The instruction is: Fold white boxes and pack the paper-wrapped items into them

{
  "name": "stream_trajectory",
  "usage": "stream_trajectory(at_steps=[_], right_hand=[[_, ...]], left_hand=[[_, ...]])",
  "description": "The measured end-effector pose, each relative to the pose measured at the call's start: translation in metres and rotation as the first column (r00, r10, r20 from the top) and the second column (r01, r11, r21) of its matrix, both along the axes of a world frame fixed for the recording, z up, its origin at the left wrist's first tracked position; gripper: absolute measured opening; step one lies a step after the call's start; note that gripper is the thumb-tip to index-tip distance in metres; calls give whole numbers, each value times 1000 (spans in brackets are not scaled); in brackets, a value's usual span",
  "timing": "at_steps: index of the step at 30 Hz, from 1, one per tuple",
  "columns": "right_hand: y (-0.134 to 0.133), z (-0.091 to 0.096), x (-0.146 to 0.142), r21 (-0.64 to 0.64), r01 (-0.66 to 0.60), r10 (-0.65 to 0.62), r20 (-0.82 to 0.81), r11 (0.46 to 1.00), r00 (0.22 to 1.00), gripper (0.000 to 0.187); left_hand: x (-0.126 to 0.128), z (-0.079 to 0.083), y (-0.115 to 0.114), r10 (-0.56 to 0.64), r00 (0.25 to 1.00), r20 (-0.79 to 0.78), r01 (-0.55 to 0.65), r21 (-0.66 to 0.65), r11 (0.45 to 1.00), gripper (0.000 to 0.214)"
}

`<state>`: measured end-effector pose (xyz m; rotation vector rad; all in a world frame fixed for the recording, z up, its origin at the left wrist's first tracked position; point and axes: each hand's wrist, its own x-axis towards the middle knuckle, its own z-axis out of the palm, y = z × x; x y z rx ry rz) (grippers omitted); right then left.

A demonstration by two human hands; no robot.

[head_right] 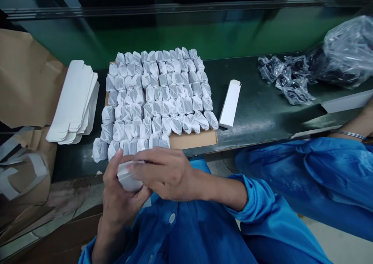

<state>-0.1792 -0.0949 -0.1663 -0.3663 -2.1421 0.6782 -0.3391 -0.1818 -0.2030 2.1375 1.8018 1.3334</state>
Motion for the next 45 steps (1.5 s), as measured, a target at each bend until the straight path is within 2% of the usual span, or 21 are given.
stream_trajectory(at_steps=[4,9,14,15,17,20,21,22,25,27,28,30,31,32,34,35,36,38,40,42,45], right_hand=[[-12,-17,2,173,38,-42,20,984,999,15],[-24,-24,2,75,91,-88,-37,993,995,22],[-28,-26,3,144,95,-102,42,985,994,21],[-28,-25,4,97,61,-66,47,993,997,23],[-29,-24,7,-124,-2,5,24,992,1000,35],[-34,-22,15,-490,17,43,110,872,993,80],[-35,-21,18,-554,28,87,181,832,980,83],[-35,-20,20,-603,35,153,258,797,954,77],[-27,-14,28,-701,66,314,399,711,861,51],[-17,-6,32,-704,45,371,426,708,825,44],[-12,-3,33,-687,-2,410,431,727,804,41],[-3,1,33,-637,-93,456,435,766,777,36],[1,0,33,-579,-60,384,457,813,802,35],[4,-2,32,-480,37,237,497,876,835,34],[11,-12,31,-148,266,-141,559,953,817,29],[14,-17,30,54,316,-291,561,947,775,29],[17,-24,29,236,294,-376,556,926,741,33],[22,-34,27,465,124,-400,560,876,726,36],[26,-40,29,561,10,-388,559,828,733,31],[28,-41,32,588,-50,-366,565,807,740,26],[30,-38,39,574,-126,-309,598,809,739,20]], left_hand=[[1,-2,-9,-65,998,6,66,-98,993,83],[3,-2,-18,-88,996,4,87,-169,982,84],[9,-8,-23,-72,993,92,90,-214,973,91],[10,-9,-23,-51,991,126,75,-199,977,89],[14,-9,-20,69,968,242,-39,-130,991,81],[14,-7,-9,261,801,539,-287,-36,957,60],[11,-6,-4,274,744,610,-333,-17,943,53],[7,-3,-1,271,737,619,-358,18,934,47],[-8,8,0,237,903,358,-306,150,940,57],[-18,16,-6,91,995,-31,-86,136,987,72],[-22,19,-10,-35,974,-223,49,59,997,74],[-28,20,-20,-240,837,-491,212,-114,971,64],[-29,18,-24,-274,792,-546,216,-169,962,58],[-31,14,-29,-266,802,-535,191,-191,963,53],[-31,3,-38,-222,895,-388,134,-242,961,45],[-30,-3,-42,-218,940,-264,138,-293,946,43],[-28,-10,-45,-221,968,-121,167,-352,921,43],[-21,-22,-53,-191,965,182,253,-436,864,47],[-11,-32,-59,-100,880,464,333,-454,826,62],[-2,-39,-62,-18,727,687,393,-394,831,72],[4,-43,-59,-22,523,852,428,-240,871,63]])
